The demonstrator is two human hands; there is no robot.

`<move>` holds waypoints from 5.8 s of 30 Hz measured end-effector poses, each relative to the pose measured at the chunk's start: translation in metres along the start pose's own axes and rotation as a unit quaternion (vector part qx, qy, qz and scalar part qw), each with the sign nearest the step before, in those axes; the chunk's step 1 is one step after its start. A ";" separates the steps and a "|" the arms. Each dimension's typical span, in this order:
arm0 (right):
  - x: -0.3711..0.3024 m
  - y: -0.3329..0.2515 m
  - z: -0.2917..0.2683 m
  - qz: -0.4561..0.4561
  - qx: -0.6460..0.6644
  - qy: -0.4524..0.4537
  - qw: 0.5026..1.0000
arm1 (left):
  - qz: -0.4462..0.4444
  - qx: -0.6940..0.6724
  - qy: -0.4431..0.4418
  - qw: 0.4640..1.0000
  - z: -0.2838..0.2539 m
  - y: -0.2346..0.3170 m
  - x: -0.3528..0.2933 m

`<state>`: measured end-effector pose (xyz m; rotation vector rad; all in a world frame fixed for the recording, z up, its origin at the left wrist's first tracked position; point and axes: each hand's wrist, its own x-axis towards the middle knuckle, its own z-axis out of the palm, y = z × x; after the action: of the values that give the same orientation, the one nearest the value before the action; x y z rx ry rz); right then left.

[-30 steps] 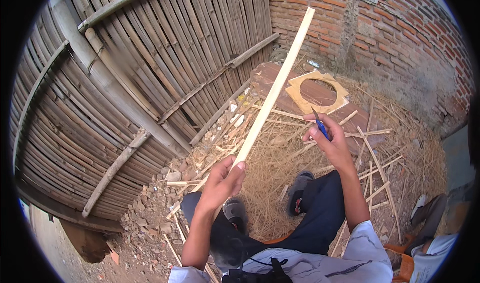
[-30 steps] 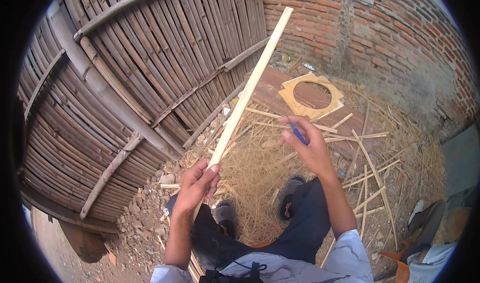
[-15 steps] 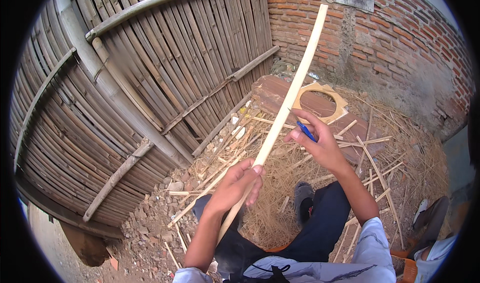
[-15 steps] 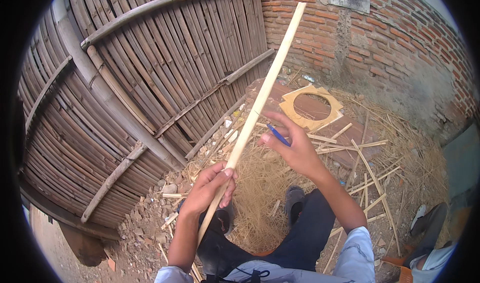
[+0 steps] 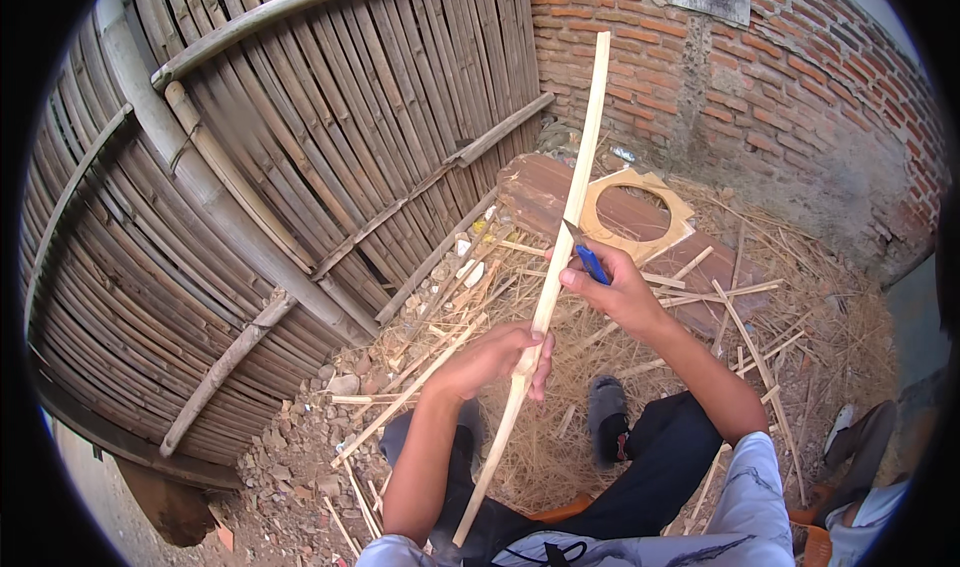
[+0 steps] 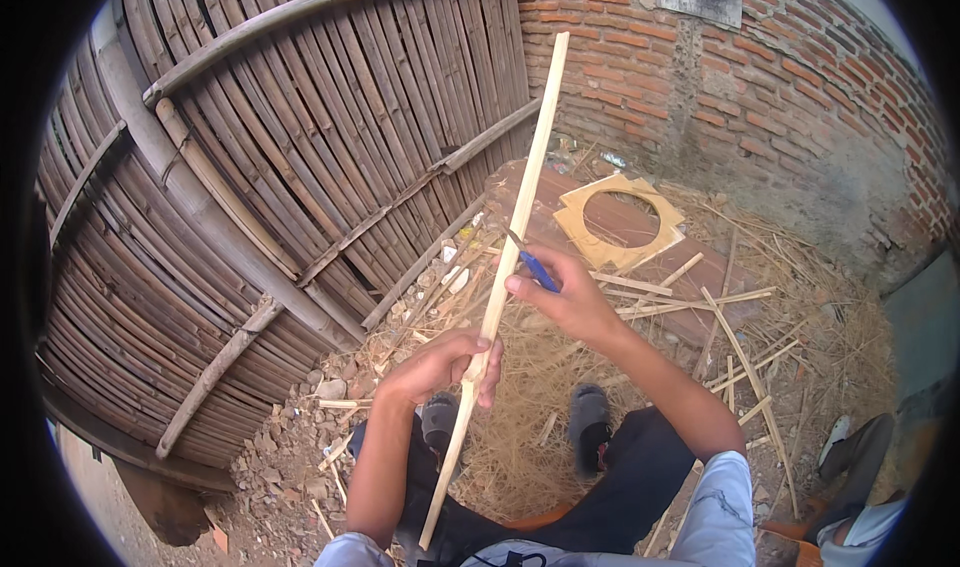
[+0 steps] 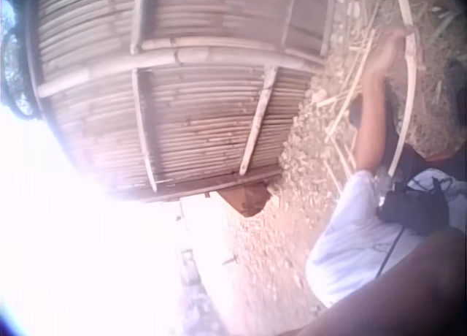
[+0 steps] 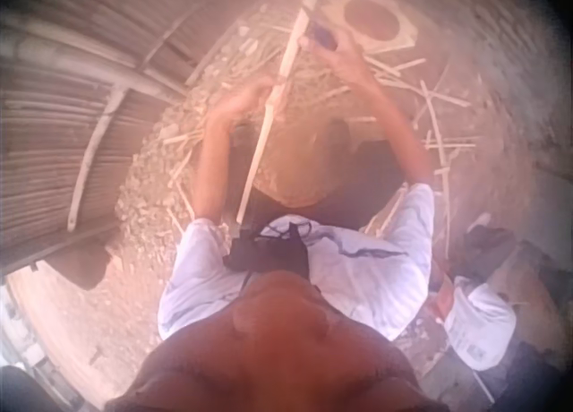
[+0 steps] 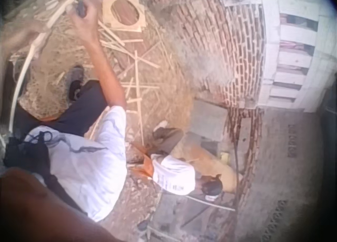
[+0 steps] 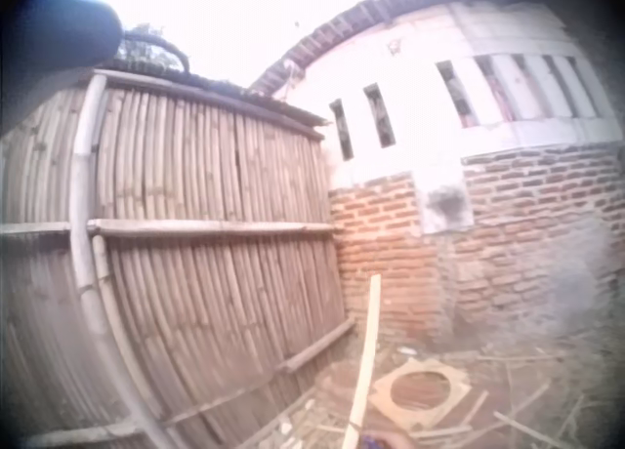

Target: The person sits on the ground and uses a utility knife to shave and smooth a long, thin bamboo strip. They repeatedly scrape along the length of the strip, rotating it to work different sides, and discard small shavings onto the ground.

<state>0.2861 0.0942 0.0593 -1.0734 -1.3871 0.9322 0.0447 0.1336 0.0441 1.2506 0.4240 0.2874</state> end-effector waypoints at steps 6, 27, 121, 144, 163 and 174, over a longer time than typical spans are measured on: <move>-0.001 0.012 -0.009 0.065 -0.009 0.015 0.998 | 0.038 0.014 0.126 0.991 0.027 -0.020 0.001; -0.013 0.017 0.016 -0.114 -0.333 -0.085 0.932 | 0.097 0.054 0.287 0.952 0.027 -0.053 -0.010; -0.016 0.060 -0.031 -0.096 -0.371 0.061 0.921 | 0.016 0.210 0.343 0.915 0.005 -0.082 -0.047; 0.001 0.059 -0.014 -0.181 -0.406 0.110 0.889 | 0.025 0.216 0.316 0.924 0.022 -0.087 -0.020; -0.038 0.238 -0.181 0.301 -0.487 -0.276 0.772 | 0.034 -0.115 0.270 0.955 -0.003 -0.048 -0.059; -0.001 0.105 -0.075 0.141 -0.116 0.001 0.983 | 0.045 -0.056 0.233 0.970 0.010 -0.052 -0.047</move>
<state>0.3710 0.1201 -0.0343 -1.4750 -1.3883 0.9870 0.0065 0.0892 0.0042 1.0873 0.7444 0.6805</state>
